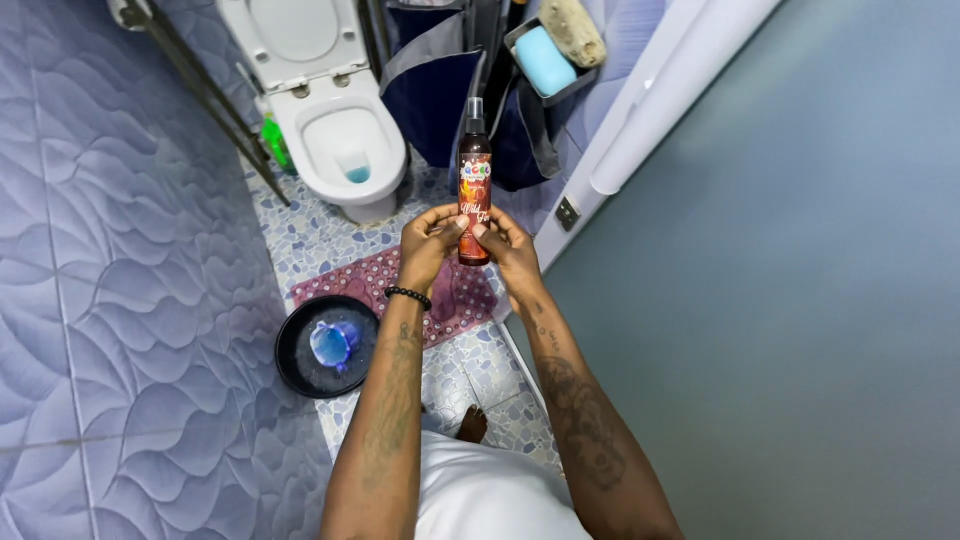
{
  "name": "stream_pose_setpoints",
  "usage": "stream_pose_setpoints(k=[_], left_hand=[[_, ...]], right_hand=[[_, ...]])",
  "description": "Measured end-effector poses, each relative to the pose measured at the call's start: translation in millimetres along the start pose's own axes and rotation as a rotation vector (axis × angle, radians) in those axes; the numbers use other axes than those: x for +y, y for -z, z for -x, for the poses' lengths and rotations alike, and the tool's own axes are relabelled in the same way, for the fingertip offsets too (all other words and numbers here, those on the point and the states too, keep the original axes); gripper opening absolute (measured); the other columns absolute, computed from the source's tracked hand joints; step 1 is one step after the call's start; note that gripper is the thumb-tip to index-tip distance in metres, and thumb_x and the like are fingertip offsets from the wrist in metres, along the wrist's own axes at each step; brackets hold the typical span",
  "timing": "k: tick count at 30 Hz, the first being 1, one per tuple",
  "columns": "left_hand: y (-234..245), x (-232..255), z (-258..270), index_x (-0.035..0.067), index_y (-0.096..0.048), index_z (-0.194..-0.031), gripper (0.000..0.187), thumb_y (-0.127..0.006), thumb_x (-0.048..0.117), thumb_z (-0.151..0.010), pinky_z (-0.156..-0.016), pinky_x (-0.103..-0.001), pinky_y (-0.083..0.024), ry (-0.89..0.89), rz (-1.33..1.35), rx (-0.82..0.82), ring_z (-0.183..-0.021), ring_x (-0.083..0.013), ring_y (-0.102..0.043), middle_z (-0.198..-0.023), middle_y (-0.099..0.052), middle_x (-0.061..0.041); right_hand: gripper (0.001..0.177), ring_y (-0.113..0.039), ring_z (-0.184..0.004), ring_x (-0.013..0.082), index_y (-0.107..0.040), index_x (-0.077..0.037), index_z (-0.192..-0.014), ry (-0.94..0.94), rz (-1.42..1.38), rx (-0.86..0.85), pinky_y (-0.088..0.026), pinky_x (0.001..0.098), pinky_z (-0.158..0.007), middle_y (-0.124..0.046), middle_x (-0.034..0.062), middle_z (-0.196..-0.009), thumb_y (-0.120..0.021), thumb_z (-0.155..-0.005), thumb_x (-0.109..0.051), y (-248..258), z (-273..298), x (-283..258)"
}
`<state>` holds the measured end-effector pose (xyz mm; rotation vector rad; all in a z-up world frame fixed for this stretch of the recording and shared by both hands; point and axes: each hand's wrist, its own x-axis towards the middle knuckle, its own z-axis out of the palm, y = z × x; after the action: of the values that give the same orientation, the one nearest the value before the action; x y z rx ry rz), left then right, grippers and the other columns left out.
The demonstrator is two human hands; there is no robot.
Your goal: Organizing and checking various toiletry bottles on a storage shelf in a bathroom.
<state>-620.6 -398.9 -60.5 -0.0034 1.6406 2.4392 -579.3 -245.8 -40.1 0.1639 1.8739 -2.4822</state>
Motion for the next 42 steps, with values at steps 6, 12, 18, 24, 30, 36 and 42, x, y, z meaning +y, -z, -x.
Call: stream_pose_setpoints(k=[6, 12, 18, 24, 30, 36, 42], left_hand=[[8.2, 4.6, 0.1, 0.001, -0.07, -0.121, 0.033, -0.076, 0.015, -0.091, -0.069, -0.023, -0.056, 0.014, -0.049, 0.065, -0.082, -0.0097, -0.069, -0.101, -0.075, -0.005], [11.7, 21.4, -8.4, 0.002, -0.07, -0.12, 0.035, -0.076, 0.018, -0.089, -0.071, -0.022, -0.059, 0.021, -0.05, 0.103, -0.083, -0.0082, -0.071, -0.1, -0.073, -0.002], [34.6, 25.3, -42.2, 0.002, -0.07, -0.124, 0.039, -0.078, 0.018, -0.09, -0.068, -0.022, -0.053, -0.025, -0.011, 0.078, -0.082, -0.0097, -0.066, -0.102, -0.074, -0.006], [51.8, 62.4, -70.3, 0.005, -0.07, -0.123, 0.039, -0.076, 0.023, -0.089, -0.075, -0.023, -0.057, 0.016, -0.099, 0.11, -0.09, -0.0084, -0.07, -0.105, -0.074, -0.002], [84.1, 73.7, -109.2, 0.005, -0.071, -0.123, 0.04, -0.077, 0.024, -0.089, -0.076, -0.024, -0.056, -0.019, -0.098, 0.106, -0.09, -0.0102, -0.07, -0.105, -0.074, -0.004], [118.3, 86.1, -136.0, 0.005, -0.071, -0.122, 0.041, -0.078, 0.025, -0.088, -0.076, -0.025, -0.058, -0.03, -0.103, 0.122, -0.091, -0.0106, -0.071, -0.107, -0.075, -0.004], [148.3, 95.8, -142.1, 0.006, -0.071, -0.124, 0.039, -0.077, 0.025, -0.089, -0.077, -0.028, -0.057, -0.019, -0.14, 0.139, -0.092, -0.0137, -0.07, -0.108, -0.075, -0.005]], right_hand=[[0.055, -0.067, -0.108, 0.0124, -0.057, -0.007, -0.144, -0.039, 0.001, -0.024, -0.052, 0.0292, -0.1, -0.07, 0.0031, -0.115, -0.072, -0.094, -0.023, -11.6, -4.6, -5.7], [0.056, -0.068, -0.106, 0.0147, -0.057, -0.006, -0.145, -0.031, 0.025, -0.073, -0.052, 0.0313, -0.098, -0.07, 0.0048, -0.113, -0.072, -0.093, -0.023, -16.8, -26.1, -4.8], [0.054, -0.066, -0.109, 0.0149, -0.057, -0.004, -0.141, 0.006, -0.019, -0.115, -0.051, 0.0318, -0.1, -0.069, 0.0059, -0.116, -0.073, -0.093, -0.022, -33.6, -59.0, -7.9], [0.054, -0.065, -0.111, 0.0146, -0.056, -0.005, -0.141, 0.024, -0.026, -0.134, -0.05, 0.032, -0.101, -0.069, 0.0055, -0.119, -0.074, -0.093, -0.021, -57.0, -104.7, -2.3], [0.054, -0.065, -0.11, 0.015, -0.056, -0.006, -0.141, 0.022, 0.025, -0.112, -0.05, 0.0324, -0.1, -0.069, 0.0054, -0.118, -0.074, -0.093, -0.023, -84.9, -146.6, 5.1], [0.058, -0.065, -0.111, 0.0153, -0.052, -0.005, -0.143, 0.034, -0.048, -0.118, -0.051, 0.0322, -0.1, -0.07, 0.0073, -0.119, -0.074, -0.093, -0.023, -118.3, -176.2, 17.6], [0.055, -0.065, -0.11, 0.0148, -0.051, -0.003, -0.142, 0.098, -0.02, -0.149, -0.052, 0.0305, -0.098, -0.069, 0.0081, -0.12, -0.072, -0.095, -0.022, -142.2, -196.5, 36.4]])
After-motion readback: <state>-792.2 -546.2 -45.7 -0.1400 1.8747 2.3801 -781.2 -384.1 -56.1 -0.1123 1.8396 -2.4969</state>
